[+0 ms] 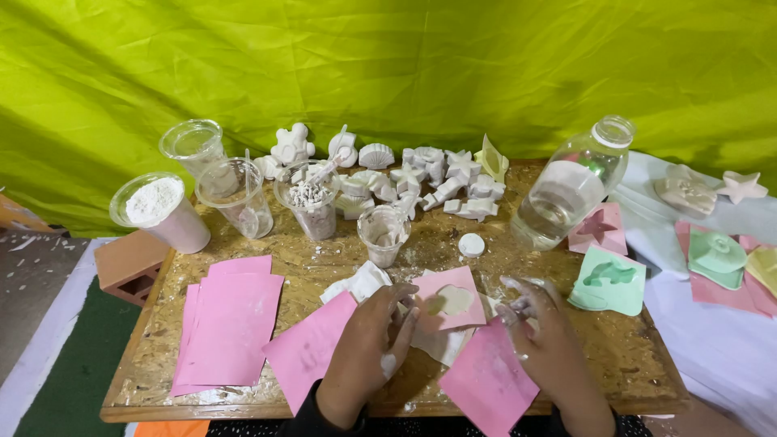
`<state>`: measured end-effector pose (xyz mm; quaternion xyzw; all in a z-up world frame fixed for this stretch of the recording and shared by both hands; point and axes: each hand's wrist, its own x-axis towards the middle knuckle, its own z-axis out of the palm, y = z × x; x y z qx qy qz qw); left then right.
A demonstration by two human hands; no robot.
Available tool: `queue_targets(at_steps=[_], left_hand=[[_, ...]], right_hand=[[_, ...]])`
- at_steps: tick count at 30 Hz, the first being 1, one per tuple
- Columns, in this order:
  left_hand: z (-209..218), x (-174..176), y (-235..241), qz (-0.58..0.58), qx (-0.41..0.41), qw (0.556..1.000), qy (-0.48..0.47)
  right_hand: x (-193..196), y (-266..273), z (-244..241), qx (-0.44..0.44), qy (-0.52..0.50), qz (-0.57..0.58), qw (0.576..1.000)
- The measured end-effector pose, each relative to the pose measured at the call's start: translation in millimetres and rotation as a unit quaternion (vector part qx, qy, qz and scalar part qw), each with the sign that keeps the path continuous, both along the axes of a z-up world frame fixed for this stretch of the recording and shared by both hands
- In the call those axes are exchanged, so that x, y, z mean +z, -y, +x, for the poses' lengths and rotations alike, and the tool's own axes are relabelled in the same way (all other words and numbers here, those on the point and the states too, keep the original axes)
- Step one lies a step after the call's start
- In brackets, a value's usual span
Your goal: Mixing plaster and pouring it into silicone molds to create small figures
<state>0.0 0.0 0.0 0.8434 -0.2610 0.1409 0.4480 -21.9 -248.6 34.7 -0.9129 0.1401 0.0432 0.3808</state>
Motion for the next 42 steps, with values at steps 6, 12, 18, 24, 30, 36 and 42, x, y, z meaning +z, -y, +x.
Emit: queue_targets(at_steps=[6, 12, 18, 24, 30, 36, 42], left_hand=[[-4.9, 8.3, 1.4, -0.041, -0.044, 0.991, -0.116], [-2.1, 2.0, 5.5, -0.146, -0.041, 0.945, -0.29], [0.1, -14.2, 6.8, -0.255, -0.094, 0.887, -0.372], [3.5, -16.7, 7.3, -0.301, -0.114, 0.871, -0.372], [10.5, -13.9, 1.2, -0.256, -0.118, 0.872, -0.401], [19.5, -29.8, 5.6, -0.334, -0.111, 0.835, -0.422], [27.6, -36.6, 20.2, -0.341, -0.09, 0.841, -0.41]], right_hand=[[2.8, -20.7, -2.0, -0.028, 0.019, 0.057, 0.998], [-13.7, -15.6, 7.4, -0.035, 0.005, 0.1, 0.994], [7.4, -28.8, 7.7, -0.01, -0.134, 0.051, 0.99], [-17.9, -17.3, 16.2, -0.003, -0.07, 0.089, 0.994], [-18.5, -10.4, 24.9, -0.069, -0.074, 0.214, 0.972], [-14.9, -11.1, 25.9, -0.093, -0.061, 0.292, 0.95], [-20.2, 1.6, 29.9, -0.095, -0.024, 0.315, 0.944]])
